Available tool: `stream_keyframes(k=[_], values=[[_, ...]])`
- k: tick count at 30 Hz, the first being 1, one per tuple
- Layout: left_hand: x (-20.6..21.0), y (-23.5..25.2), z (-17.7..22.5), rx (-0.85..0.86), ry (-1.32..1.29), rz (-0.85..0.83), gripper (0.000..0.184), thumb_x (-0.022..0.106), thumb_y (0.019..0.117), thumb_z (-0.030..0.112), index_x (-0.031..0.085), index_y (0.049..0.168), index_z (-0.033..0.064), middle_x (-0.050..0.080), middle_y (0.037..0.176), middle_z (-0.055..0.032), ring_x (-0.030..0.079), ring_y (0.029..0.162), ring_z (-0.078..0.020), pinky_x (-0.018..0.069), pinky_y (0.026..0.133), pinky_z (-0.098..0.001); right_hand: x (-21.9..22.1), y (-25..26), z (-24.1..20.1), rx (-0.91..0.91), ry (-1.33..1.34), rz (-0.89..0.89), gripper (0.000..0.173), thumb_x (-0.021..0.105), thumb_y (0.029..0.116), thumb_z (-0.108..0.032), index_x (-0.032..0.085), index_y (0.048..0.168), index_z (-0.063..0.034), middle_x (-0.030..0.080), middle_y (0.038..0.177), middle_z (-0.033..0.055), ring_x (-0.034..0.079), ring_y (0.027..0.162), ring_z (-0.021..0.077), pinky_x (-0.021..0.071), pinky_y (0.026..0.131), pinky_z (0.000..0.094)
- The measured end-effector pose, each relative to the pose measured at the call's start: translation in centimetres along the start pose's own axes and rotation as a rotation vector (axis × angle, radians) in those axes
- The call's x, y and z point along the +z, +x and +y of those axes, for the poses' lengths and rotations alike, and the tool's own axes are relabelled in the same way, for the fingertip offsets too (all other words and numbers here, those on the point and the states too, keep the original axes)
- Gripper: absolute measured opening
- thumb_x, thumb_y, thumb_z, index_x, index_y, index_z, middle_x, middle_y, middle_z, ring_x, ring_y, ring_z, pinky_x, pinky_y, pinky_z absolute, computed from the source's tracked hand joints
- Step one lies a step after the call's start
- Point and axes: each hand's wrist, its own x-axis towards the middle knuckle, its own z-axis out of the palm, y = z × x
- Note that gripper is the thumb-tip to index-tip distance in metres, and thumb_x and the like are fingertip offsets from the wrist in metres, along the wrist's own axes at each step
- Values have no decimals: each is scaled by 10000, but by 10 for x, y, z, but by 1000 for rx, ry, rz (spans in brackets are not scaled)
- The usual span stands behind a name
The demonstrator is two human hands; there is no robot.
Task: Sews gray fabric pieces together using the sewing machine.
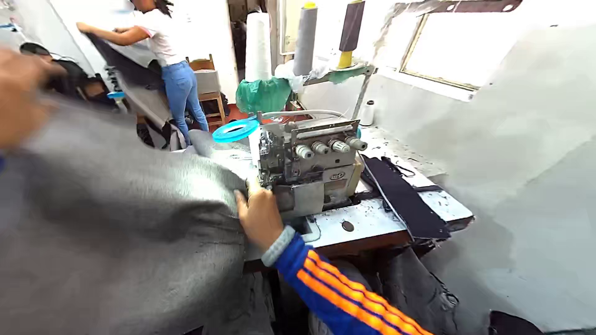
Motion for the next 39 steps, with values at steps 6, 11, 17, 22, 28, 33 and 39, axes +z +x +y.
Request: stream_keyframes(k=[6, 11, 17, 22, 28, 33, 39], values=[[116, -128, 264, 237, -666, -19, 501, 525, 1017, 340, 627, 1373, 3, 612, 1423, -202, 548, 1342, -456, 444, 1072, -630, -93, -18, 45, 33, -187, -190, 308, 629, 994, -260, 725, 1029, 30, 716, 892, 191, 705, 857, 324, 554, 809, 511], [111, -107, 261, 206, -631, -36, 563, 467, 1038, 524, 727, 1187, 48, 725, 1214, -182, 677, 1152, -412, 536, 918, -582, -229, 8, 169, 372, -440, 217, 300, 549, 1042, -213, 712, 1067, 38, 718, 890, 210, 706, 808, 374, 554, 787, 607], [140, -63, 278, 119, -678, 44, 525, 562, 927, 539, 716, 1030, 48, 709, 955, -124, 695, 891, -338, 560, 759, -554, -239, 86, 260, 588, -608, 26, 312, 619, 1007, -177, 674, 1223, 42, 654, 1227, 313, 606, 1198, 490, 440, 1008, 690], [130, -81, 287, 50, -590, 20, 479, 489, 997, 441, 734, 1174, 68, 708, 1181, -194, 663, 1129, -428, 510, 949, -609, -237, 87, 274, 554, -688, 19, 363, 679, 952, -147, 650, 1225, 89, 563, 1284, 410, 517, 1224, 611, 395, 969, 780], [132, -64, 262, 189, -843, -126, 305, 623, 978, 349, 712, 936, 60, 681, 871, -66, 661, 887, -241, 516, 821, -463, -259, 31, 233, 105, -455, 176, 257, 596, 1021, -91, 586, 1217, 75, 657, 1034, 329, 641, 984, 528, 458, 839, 747], [128, -56, 249, 238, -1082, -89, 153, 686, 920, 229, 722, 864, 91, 647, 807, 38, 615, 816, -39, 514, 778, -220, -228, -26, 181, -239, -347, 263, 382, 631, 912, -230, 618, 1160, 59, 698, 1054, 194, 692, 959, 309, 556, 834, 547], [152, -66, 258, 161, -943, -12, 252, 624, 921, 393, 716, 871, 164, 630, 832, 83, 599, 838, -43, 503, 790, -278, -231, 2, 207, 78, -517, 146, 639, 656, 808, 146, 551, 1423, 6, 542, 1415, 301, 486, 1322, 531, 382, 1083, 687]])
